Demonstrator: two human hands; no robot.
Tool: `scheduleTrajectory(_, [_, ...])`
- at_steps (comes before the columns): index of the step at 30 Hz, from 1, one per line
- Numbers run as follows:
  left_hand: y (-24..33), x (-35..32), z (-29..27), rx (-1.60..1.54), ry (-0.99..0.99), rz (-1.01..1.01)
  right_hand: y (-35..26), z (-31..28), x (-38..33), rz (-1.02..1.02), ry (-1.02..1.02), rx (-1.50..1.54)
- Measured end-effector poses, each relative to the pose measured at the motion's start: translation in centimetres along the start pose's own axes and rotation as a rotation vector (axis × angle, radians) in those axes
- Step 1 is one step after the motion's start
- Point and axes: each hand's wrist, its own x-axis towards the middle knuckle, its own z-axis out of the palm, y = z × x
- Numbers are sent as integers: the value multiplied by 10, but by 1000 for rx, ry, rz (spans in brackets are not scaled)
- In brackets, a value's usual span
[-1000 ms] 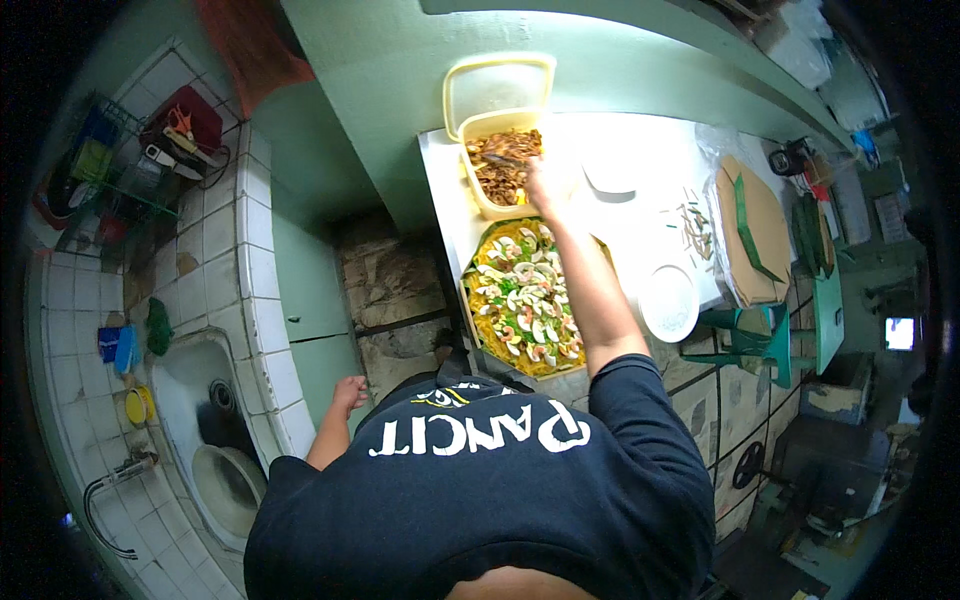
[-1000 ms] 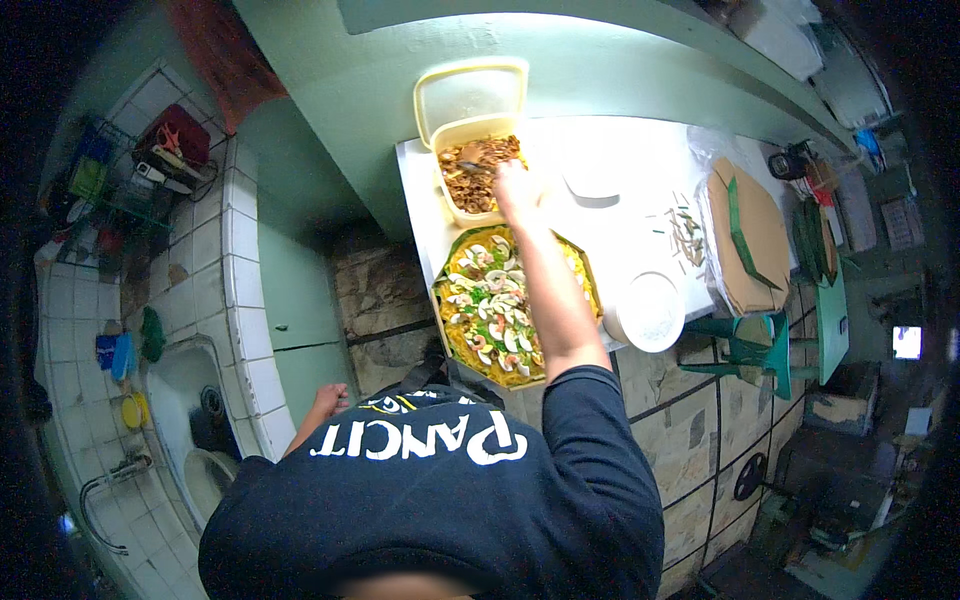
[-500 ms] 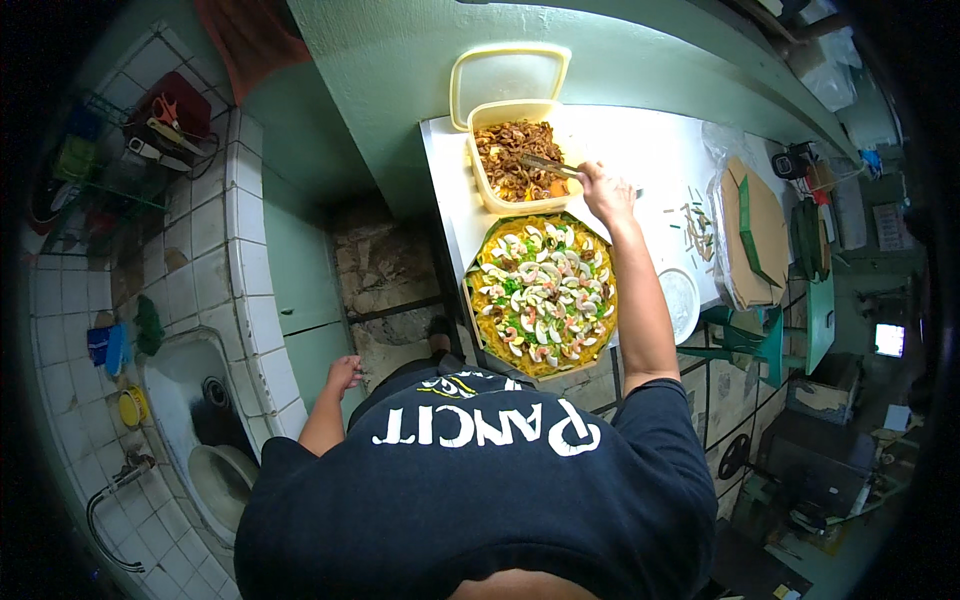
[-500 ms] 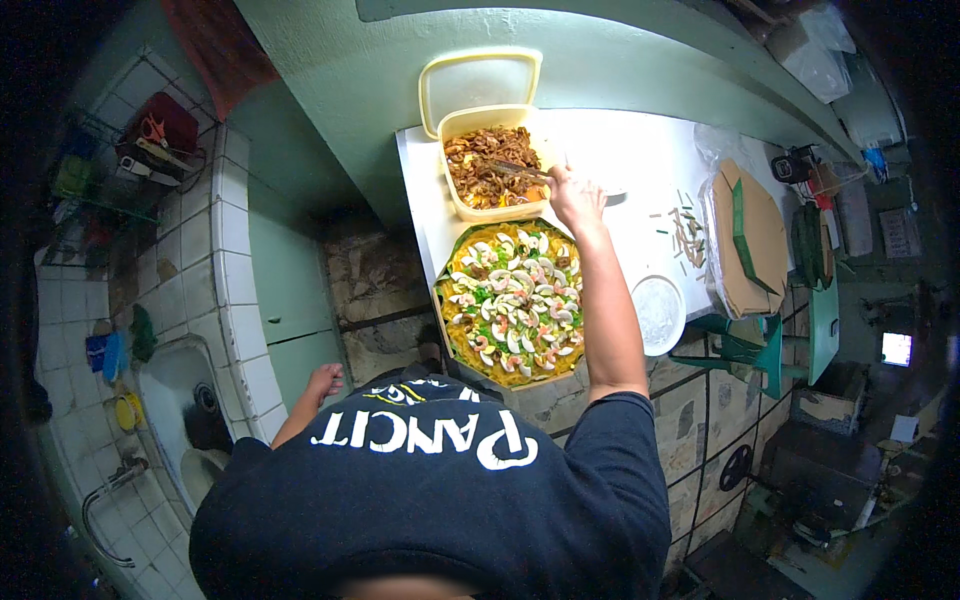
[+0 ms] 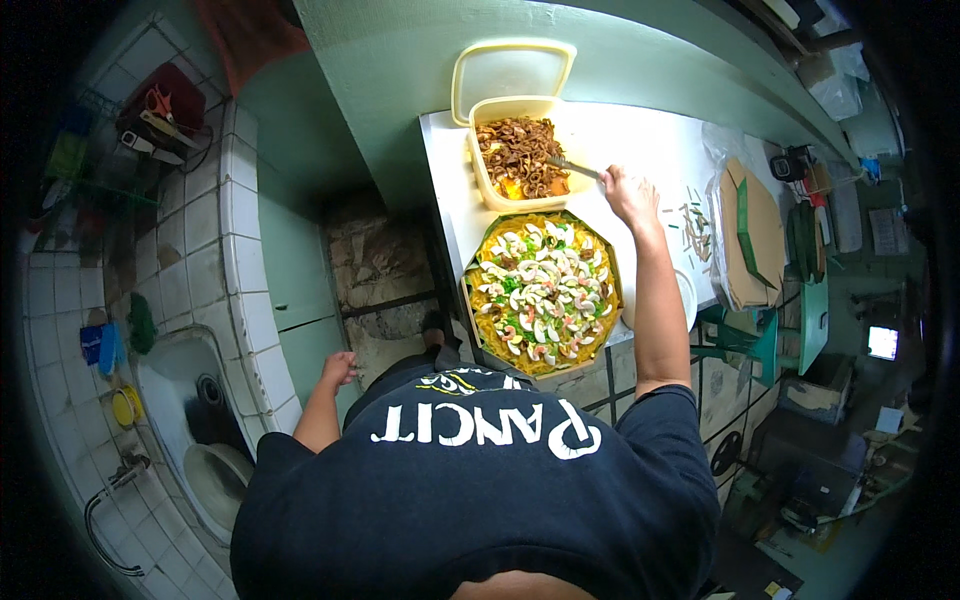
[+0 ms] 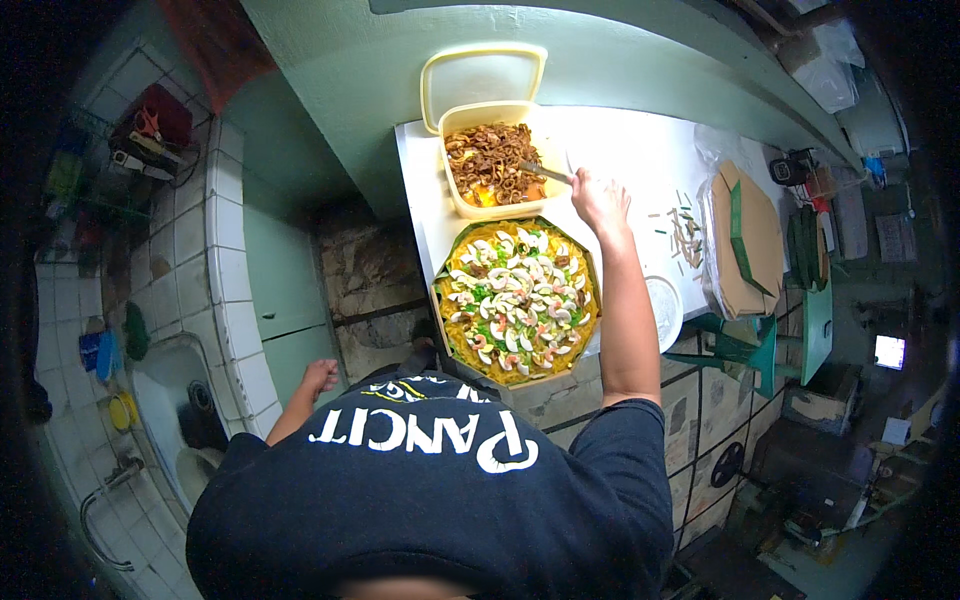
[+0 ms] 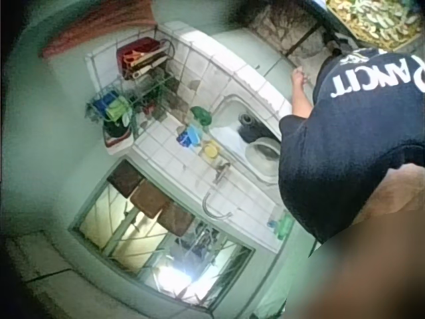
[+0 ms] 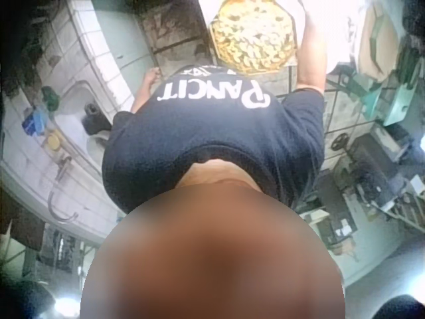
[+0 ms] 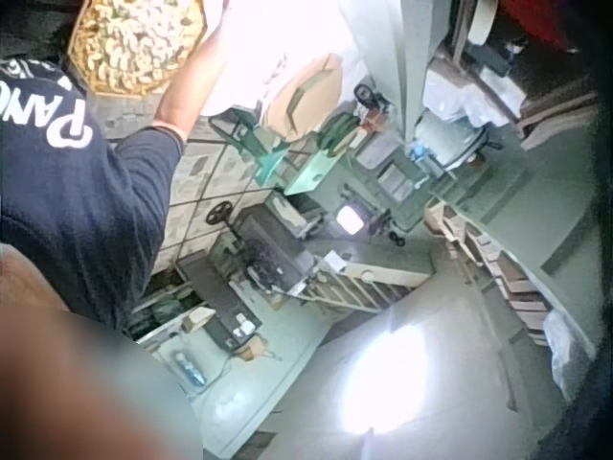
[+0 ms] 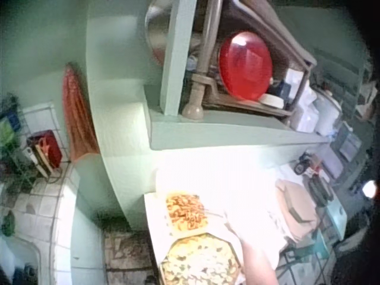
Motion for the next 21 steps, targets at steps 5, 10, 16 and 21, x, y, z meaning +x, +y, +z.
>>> scheduleTrajectory(5, [-12,-4,3,6,16,-54,-13,18,-19,-59,86,-19])
scheduleTrajectory(10, [-14,-5,4,0,4,7,-6,5,-33,24,138,34])
scheduleTrajectory(16, [-11,0,9,41,-5,36,-4,0,-56,35,281,230])
scheduleTrajectory(21, [-15,-8,18,40,-9,58,17,13,-118,-86,394,419])
